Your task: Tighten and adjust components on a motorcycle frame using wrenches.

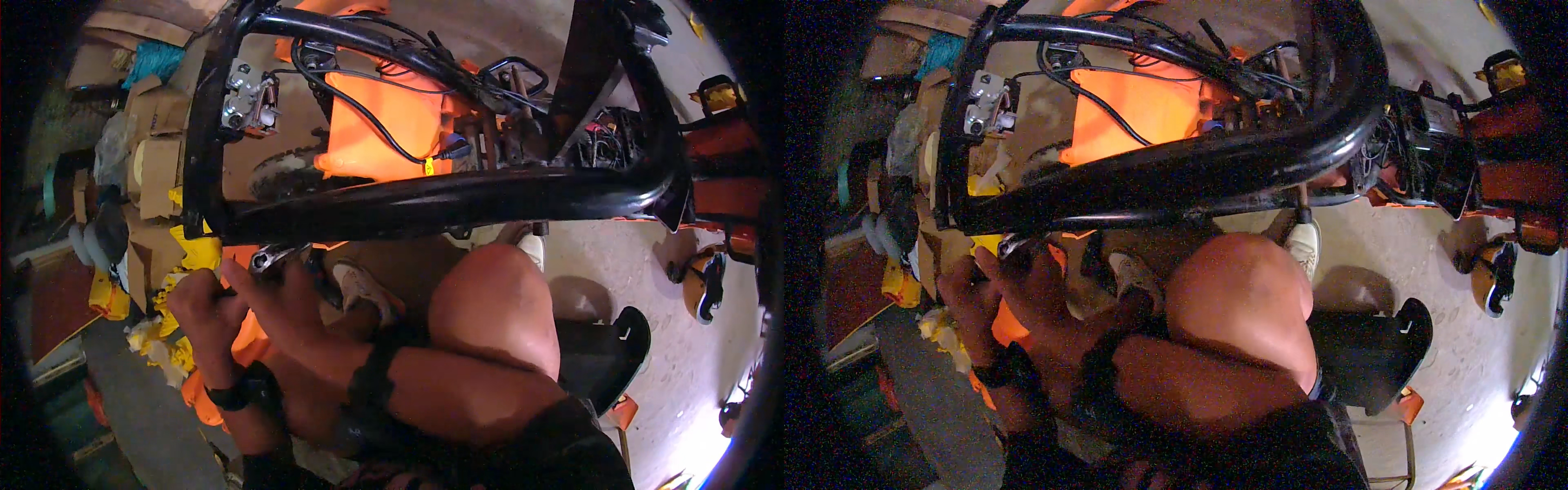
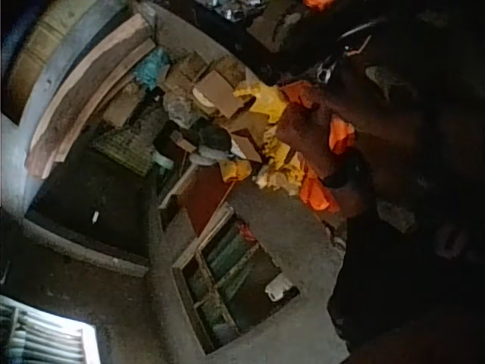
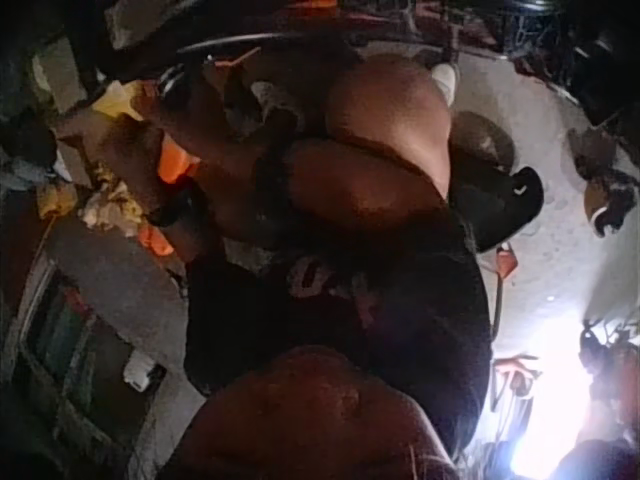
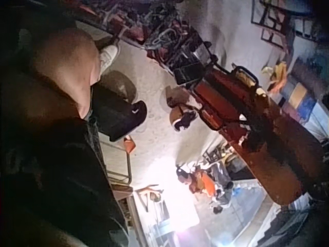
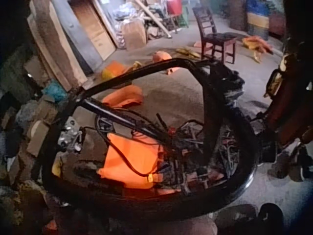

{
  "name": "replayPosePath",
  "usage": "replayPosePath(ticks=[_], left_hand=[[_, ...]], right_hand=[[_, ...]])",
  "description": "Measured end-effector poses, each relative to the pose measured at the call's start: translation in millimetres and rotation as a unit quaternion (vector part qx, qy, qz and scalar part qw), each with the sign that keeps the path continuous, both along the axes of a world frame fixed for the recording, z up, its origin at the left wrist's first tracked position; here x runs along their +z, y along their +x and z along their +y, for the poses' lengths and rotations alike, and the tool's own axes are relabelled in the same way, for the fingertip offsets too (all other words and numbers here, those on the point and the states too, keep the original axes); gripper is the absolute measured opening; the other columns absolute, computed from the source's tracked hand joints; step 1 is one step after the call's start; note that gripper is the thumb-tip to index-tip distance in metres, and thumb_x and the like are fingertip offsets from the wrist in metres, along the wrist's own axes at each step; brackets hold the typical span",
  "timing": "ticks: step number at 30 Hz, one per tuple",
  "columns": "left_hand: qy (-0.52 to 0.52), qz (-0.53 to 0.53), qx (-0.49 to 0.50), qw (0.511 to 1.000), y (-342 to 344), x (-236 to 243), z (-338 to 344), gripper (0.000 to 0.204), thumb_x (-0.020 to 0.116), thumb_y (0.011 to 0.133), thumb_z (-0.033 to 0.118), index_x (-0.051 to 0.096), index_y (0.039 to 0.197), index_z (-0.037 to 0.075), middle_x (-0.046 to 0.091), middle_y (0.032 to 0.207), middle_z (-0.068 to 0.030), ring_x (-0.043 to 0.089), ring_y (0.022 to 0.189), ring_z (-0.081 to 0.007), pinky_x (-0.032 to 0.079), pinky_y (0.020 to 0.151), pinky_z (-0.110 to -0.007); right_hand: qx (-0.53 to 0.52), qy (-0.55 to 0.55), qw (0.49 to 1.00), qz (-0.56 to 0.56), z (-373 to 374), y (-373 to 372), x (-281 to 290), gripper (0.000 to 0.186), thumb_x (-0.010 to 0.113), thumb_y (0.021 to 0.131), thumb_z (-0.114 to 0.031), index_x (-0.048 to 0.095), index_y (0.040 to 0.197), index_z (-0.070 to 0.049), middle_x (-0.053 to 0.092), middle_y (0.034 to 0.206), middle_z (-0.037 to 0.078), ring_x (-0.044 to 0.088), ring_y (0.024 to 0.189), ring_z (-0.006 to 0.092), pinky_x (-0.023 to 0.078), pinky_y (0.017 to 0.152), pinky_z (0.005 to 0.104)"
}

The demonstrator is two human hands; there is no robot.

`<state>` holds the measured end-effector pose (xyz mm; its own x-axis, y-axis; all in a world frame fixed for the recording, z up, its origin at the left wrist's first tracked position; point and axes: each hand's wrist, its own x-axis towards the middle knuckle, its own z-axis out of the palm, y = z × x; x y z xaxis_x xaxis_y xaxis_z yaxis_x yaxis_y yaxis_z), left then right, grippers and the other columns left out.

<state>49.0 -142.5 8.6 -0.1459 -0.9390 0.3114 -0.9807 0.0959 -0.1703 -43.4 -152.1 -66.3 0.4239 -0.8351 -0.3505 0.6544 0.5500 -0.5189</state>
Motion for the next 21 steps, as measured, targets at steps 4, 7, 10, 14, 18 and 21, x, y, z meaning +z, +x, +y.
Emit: replayPosePath(ticks=[4, 7, 10, 14, 18, 21], left_hand=[[0.008, -0.045, -0.014, 0.999, 3.1, 12.2, -1.5, 0.045, 0.077, 0.06, 0.028, 0.037, 0.057, 0.007, 0.039, 0.052, -0.0088, 0.042, 0.048, -0.0288, 0.03, 0.046, -0.039], [0.009, -0.072, -0.054, 0.996, 4.4, 17.3, -10.8, 0.043, 0.077, 0.053, 0.027, 0.039, 0.057, 0.007, 0.04, 0.051, -0.0084, 0.044, 0.046, -0.0282, 0.031, 0.044, -0.038], [0.022, -0.089, -0.103, 0.99, -3.3, 28.7, -25.1, 0.042, 0.077, 0.048, 0.027, 0.042, 0.058, 0.007, 0.041, 0.05, -0.008, 0.045, 0.045, -0.0273, 0.032, 0.043, -0.037], [0.05, -0.092, -0.142, 0.984, -8.2, 41.6, -37.5, 0.04, 0.077, 0.045, 0.025, 0.044, 0.058, 0.006, 0.043, 0.051, -0.0074, 0.046, 0.046, -0.0268, 0.033, 0.043, -0.037], [0.066, -0.121, -0.152, 0.979, -12.2, 52.0, -44.8, 0.043, 0.078, 0.044, 0.026, 0.041, 0.055, 0.007, 0.043, 0.052, -0.0074, 0.046, 0.047, -0.0264, 0.032, 0.043, -0.037], [0.073, -0.126, -0.146, 0.978, -11.8, 50.8, -44.5, 0.046, 0.078, 0.044, 0.028, 0.039, 0.055, 0.007, 0.041, 0.051, -0.007, 0.044, 0.047, -0.0265, 0.031, 0.044, -0.037]], right_hand=[[-0.019, 0.059, 0.993, -0.105, -6.5, -9.1, 19.4, 0.032, 0.069, 0.08, -0.019, 0.054, 0.102, -0.001, 0.063, 0.091, 0.006, 0.061, 0.081, 0.0161, 0.05, 0.069, 0.0283], [-0.074, 0.081, 0.981, -0.16, -5.9, 0.4, 21.4, 0.03, 0.068, 0.081, -0.013, 0.052, 0.103, -0.001, 0.062, 0.09, 0.005, 0.061, 0.08, 0.0156, 0.05, 0.068, 0.0273], [-0.119, 0.096, 0.973, -0.174, -8.0, 8.5, 27.4, 0.022, 0.065, 0.083, -0.016, 0.051, 0.096, -0.005, 0.055, 0.073, 0.0, 0.053, 0.059, 0.0094, 0.042, 0.049, 0.023], [-0.143, 0.093, 0.967, -0.191, -6.5, 16.9, 27.5, 0.018, 0.063, 0.085, -0.017, 0.052, 0.093, -0.005, 0.053, 0.069, 0.0, 0.051, 0.051, 0.007, 0.039, 0.041, 0.0213], [-0.164, 0.092, 0.957, -0.219, -8.5, 13.1, 32.6, 0.016, 0.062, 0.086, -0.016, 0.052, 0.092, -0.005, 0.054, 0.073, 0.001, 0.052, 0.053, 0.0081, 0.04, 0.041, 0.0223], [-0.156, 0.111, 0.957, -0.217, -6.7, 12.8, 29.1, 0.016, 0.063, 0.085, -0.014, 0.053, 0.093, -0.005, 0.053, 0.07, 0.0, 0.052, 0.052, 0.0084, 0.04, 0.04, 0.0227]])
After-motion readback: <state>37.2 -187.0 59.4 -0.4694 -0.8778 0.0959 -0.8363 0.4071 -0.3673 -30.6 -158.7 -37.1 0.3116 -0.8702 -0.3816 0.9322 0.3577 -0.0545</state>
